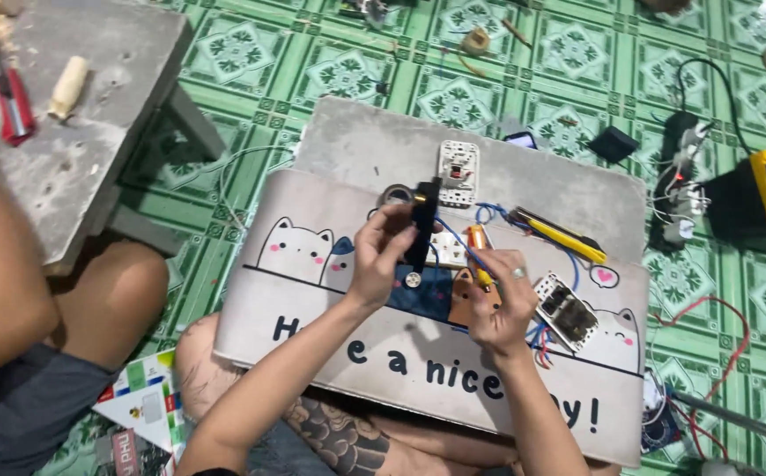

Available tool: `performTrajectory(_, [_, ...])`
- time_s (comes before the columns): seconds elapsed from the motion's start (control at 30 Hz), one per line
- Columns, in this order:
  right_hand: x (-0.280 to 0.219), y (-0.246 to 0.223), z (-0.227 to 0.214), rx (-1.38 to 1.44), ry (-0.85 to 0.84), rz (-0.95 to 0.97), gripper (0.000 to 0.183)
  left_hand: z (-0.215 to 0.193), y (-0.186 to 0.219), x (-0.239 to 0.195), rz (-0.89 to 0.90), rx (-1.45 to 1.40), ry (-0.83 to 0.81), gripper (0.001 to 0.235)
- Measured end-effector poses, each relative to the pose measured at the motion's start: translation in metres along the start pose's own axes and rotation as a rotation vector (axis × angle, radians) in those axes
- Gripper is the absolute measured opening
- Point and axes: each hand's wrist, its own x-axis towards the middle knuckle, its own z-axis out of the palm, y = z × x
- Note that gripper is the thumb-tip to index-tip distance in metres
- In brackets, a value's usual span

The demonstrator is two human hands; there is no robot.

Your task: The person sits on the floor and assembles electrical components on a lap mat. They connect wires to a black switch, then attach a white multi-socket adapter to the switch using a screwdriver. The person handles wires, a switch, and a socket adapter during the process.

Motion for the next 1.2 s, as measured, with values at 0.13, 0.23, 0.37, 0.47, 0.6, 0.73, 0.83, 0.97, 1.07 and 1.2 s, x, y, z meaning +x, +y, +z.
performTrajectory(0.13, [0.003, -0.005, -0.001, 0.139, 0.071, 0.071, 0.025, 0.013, 0.005, -0.001, -0.170, -0.006, 0.122, 0.023])
performTrajectory(0.23, [0.007, 0.000, -0.008, 0.048, 0.114, 0.118, 0.014, 0.017, 0.008, -0.003, -0.278, -0.090, 0.104, 0.027])
performTrajectory(0.37, [0.015, -0.001, -0.019, -0.070, 0.150, 0.147, 0.014, -0.008, -0.020, 0.004, -0.320, -0.069, 0.026, 0.047])
performTrajectory(0.47, [0.013, 0.006, -0.019, -0.134, 0.136, 0.148, 0.018, 0.005, 0.003, 0.001, -0.323, -0.128, 0.041, 0.045])
performTrajectory(0.6, [0.006, 0.013, -0.019, -0.180, 0.153, 0.192, 0.034, -0.001, 0.000, 0.006, -0.332, -0.199, 0.020, 0.042])
performTrajectory(0.73, [0.005, 0.011, -0.016, -0.050, 0.155, 0.343, 0.044, 0.002, 0.011, 0.010, -0.407, -0.354, 0.012, 0.043])
performTrajectory(0.83, [-0.006, 0.023, -0.008, 0.027, 0.055, 0.415, 0.030, 0.002, 0.011, 0.008, -0.438, -0.378, -0.011, 0.045])
performTrajectory(0.97, [0.000, 0.014, -0.001, 0.102, -0.127, 0.314, 0.020, -0.012, -0.012, 0.007, -0.527, -0.444, -0.012, 0.049])
performTrajectory(1.07, [0.003, 0.004, -0.001, 0.299, -0.157, 0.326, 0.038, -0.001, 0.006, 0.005, -0.539, -0.453, -0.034, 0.043])
performTrajectory(1.2, [-0.015, 0.018, 0.001, 0.399, -0.066, 0.401, 0.039, 0.011, 0.022, 0.002, -0.510, -0.395, -0.065, 0.049])
